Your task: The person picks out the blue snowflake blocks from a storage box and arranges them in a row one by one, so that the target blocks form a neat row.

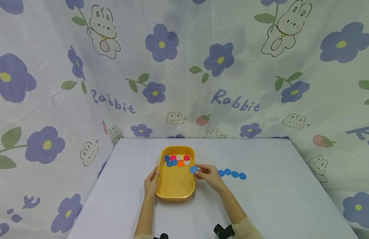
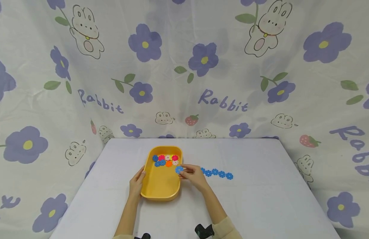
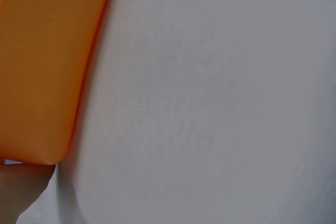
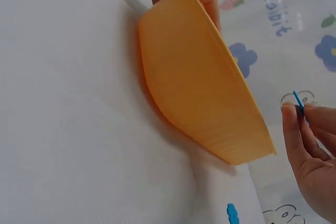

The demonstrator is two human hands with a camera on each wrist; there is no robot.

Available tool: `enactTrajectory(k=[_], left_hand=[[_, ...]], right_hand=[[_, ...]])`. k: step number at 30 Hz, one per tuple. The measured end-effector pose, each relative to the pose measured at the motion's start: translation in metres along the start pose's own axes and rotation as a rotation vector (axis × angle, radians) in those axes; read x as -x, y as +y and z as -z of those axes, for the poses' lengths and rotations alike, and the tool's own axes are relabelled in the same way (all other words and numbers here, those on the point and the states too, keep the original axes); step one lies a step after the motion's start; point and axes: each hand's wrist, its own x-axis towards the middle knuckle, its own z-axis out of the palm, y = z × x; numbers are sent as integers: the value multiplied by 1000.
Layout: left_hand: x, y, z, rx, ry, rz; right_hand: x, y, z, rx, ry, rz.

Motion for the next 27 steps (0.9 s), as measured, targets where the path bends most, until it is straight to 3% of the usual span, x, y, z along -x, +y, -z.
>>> enactTrajectory(k=[7, 16, 27], left_hand=[[0, 0, 0, 3, -7, -11], [0, -1, 2, 1, 2, -4], [0, -3, 2, -4, -23, -12]], right_hand=[[15, -1, 26, 47, 49, 0], [37, 3, 65, 28, 128, 29], [65, 2, 98, 41, 296, -8]])
